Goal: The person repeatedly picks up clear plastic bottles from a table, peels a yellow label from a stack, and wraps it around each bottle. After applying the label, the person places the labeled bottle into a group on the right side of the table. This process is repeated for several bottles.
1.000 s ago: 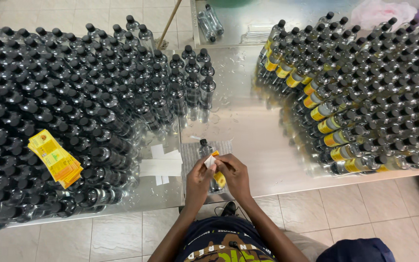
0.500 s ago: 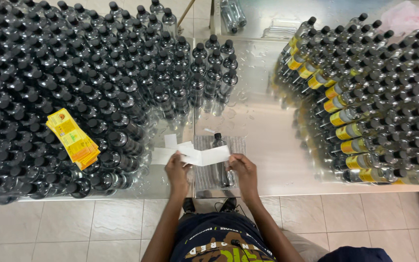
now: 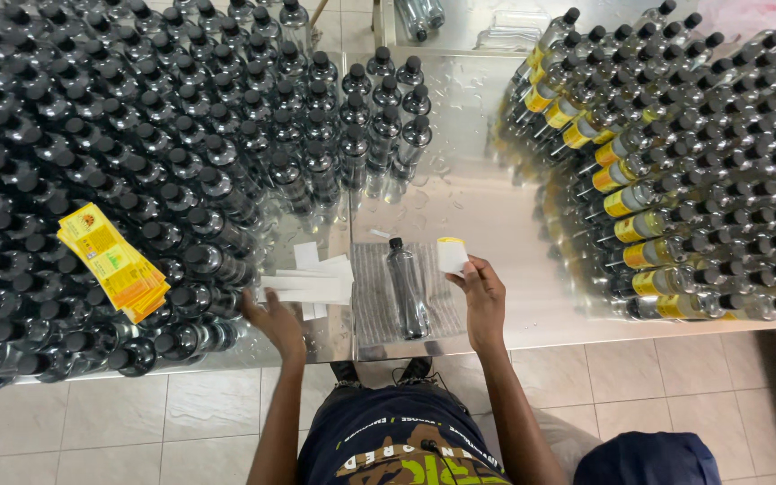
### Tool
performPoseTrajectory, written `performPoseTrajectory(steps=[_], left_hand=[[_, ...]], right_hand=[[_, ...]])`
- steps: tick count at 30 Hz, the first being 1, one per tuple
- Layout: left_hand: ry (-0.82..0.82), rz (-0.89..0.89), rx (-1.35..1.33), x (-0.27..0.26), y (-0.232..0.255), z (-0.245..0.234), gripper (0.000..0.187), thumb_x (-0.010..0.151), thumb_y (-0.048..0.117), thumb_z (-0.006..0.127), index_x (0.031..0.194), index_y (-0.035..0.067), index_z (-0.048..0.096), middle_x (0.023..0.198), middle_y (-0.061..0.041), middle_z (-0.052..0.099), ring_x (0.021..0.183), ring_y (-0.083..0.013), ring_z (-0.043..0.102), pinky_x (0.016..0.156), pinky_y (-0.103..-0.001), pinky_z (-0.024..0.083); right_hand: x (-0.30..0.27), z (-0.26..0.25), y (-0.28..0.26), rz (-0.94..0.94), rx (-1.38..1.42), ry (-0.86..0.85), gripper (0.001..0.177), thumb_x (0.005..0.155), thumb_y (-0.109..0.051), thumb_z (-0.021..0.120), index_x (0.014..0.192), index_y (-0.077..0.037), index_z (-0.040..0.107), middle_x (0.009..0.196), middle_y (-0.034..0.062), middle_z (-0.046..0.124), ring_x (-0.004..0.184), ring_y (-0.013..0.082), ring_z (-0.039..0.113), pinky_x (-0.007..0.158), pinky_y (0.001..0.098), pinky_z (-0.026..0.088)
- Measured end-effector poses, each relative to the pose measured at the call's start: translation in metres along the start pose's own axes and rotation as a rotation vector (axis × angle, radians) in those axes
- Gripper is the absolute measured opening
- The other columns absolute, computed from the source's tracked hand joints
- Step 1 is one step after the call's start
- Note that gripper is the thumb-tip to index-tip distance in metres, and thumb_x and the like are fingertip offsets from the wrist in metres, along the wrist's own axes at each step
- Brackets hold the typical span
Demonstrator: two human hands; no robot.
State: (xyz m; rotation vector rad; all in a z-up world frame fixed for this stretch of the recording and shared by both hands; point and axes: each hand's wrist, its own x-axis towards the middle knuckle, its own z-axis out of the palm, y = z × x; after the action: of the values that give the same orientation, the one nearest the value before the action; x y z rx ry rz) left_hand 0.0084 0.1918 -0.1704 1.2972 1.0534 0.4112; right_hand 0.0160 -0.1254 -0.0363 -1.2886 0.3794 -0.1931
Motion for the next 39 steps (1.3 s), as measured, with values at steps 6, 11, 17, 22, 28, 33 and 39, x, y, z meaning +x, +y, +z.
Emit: performPoseTrajectory(steps=[6, 11, 17, 22, 28, 33, 39], left_hand=[[-0.608, -0.159, 0.403, -0.111, 0.08, 0.019, 0.047, 0.116, 0.039, 0.043, 0.152, 0.015, 0.06, 0.111, -0.016, 0.068, 0.074, -0.0179, 0.061, 0.058, -0.025, 0.053], [-0.998, -0.418, -0.02, -0.12, 0.047, 0.046, 0.072, 0.113, 0.056, 0.052, 0.155, -0.002, 0.057, 0.129, -0.02, 0.073, 0.114, -0.0292, 0.074, 0.095, -0.046, 0.065], [-0.912, -0.457, -0.115, -0.105, 0.011, 0.055, 0.043, 0.104, 0.026, 0.075, 0.142, 0.007, 0.065, 0.116, -0.011, 0.076, 0.096, -0.0199, 0.076, 0.078, -0.033, 0.062], [-0.917, -0.43, -0.064, -0.112, 0.007, 0.06, 0.043, 0.099, 0.019, 0.08, 0.137, 0.006, 0.065, 0.119, -0.012, 0.073, 0.1, -0.0224, 0.075, 0.077, -0.035, 0.061], [-0.797, -0.404, -0.104, -0.135, 0.026, 0.062, 0.045, 0.102, 0.031, 0.081, 0.131, 0.0, 0.068, 0.115, -0.012, 0.072, 0.1, -0.0237, 0.073, 0.083, -0.039, 0.061], [-0.746, -0.355, -0.134, -0.158, 0.032, 0.064, 0.047, 0.1, 0.035, 0.084, 0.128, 0.0, 0.071, 0.116, -0.015, 0.072, 0.102, -0.0255, 0.073, 0.089, -0.042, 0.061], [-0.663, -0.347, -0.255, -0.17, 0.044, 0.069, 0.042, 0.101, 0.029, 0.083, 0.116, -0.006, 0.066, 0.109, -0.02, 0.073, 0.097, -0.0278, 0.075, 0.09, -0.043, 0.063]], right_hand=[[-0.004, -0.008, -0.003, -0.141, -0.589, -0.282, 0.03, 0.113, -0.024, 0.062, 0.131, -0.008, 0.078, 0.118, 0.0185, 0.081, 0.121, 0.034, 0.076, 0.108, 0.0525, 0.055], [-0.02, 0.003, -0.017, -0.48, -0.799, -0.722, 0.033, 0.098, 0.003, 0.069, 0.124, -0.013, 0.081, 0.125, 0.0068, 0.082, 0.137, 0.0354, 0.067, 0.118, 0.052, 0.049], [-0.027, -0.017, -0.034, -0.609, -0.911, -0.924, 0.027, 0.1, -0.003, 0.072, 0.12, -0.019, 0.08, 0.141, 0.0055, 0.074, 0.143, 0.0395, 0.059, 0.117, 0.0561, 0.047], [-0.014, -0.035, -0.037, -0.619, -0.893, -0.916, 0.021, 0.097, -0.007, 0.075, 0.113, -0.019, 0.082, 0.138, 0.0078, 0.076, 0.14, 0.0423, 0.061, 0.114, 0.0574, 0.049], [0.002, -0.061, -0.05, -0.36, -0.763, -0.791, 0.022, 0.097, -0.014, 0.08, 0.119, -0.016, 0.084, 0.136, 0.0114, 0.077, 0.134, 0.038, 0.068, 0.112, 0.0544, 0.055], [0.018, -0.094, -0.018, -0.013, -0.375, -0.727, 0.05, 0.092, -0.015, 0.086, 0.138, 0.0, 0.072, 0.143, 0.0223, 0.074, 0.135, 0.0377, 0.068, 0.116, 0.0534, 0.053], [0.007, -0.098, 0.033, 0.298, 0.093, -0.666, 0.102, 0.075, -0.04, 0.095, 0.16, -0.004, 0.049, 0.138, 0.0172, 0.072, 0.129, 0.0284, 0.066, 0.103, 0.0495, 0.056]])
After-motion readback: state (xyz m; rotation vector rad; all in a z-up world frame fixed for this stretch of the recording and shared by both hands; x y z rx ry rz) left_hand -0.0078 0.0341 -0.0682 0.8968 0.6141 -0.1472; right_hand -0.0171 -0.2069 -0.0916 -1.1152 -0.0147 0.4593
